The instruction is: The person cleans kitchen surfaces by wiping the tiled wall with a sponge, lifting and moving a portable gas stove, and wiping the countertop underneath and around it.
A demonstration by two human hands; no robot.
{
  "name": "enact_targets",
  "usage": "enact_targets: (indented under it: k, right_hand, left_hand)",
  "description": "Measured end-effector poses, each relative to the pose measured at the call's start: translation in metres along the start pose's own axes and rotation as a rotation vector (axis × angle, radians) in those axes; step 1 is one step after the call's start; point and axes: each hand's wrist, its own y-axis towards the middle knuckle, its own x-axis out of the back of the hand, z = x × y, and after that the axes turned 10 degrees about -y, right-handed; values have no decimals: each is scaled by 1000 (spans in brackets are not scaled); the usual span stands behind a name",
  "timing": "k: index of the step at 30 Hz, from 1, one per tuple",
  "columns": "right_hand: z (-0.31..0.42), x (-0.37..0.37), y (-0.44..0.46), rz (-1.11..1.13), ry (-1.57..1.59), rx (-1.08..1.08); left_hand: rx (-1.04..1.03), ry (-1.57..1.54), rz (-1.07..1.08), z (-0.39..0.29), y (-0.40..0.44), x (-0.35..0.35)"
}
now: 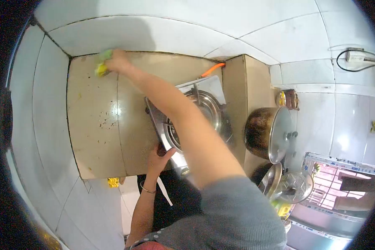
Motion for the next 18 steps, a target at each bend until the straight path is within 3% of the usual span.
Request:
enact_targets:
  k: [1,3,5,11,12,14,18]
  right_hand:
    - [13,8,-5,-8,2,-4]
    - [28,23,-18,-48,-225,310]
    - [16,68,-27,8,-438,709]
    - [-16,207,-98,234,-1305,789]
    - [-29,217,-105,234,-1301,789]
    - [-73,228,-115,110,-1651,858]
    - [-173,253,-114,101,-1830,992]
  left_hand:
    - [-1,6,7,5,2,-1]
    - [-123,-114,-36,17,3,-5]
    - [-82,-134,1,-10,-3,0]
    - [-20,-121,38,11,3,0]
    - [-37,-115,31,20,5,-1]
    - [-21,-164,63,-3,0,3]
    - [-66,-150,91,2,3,3]
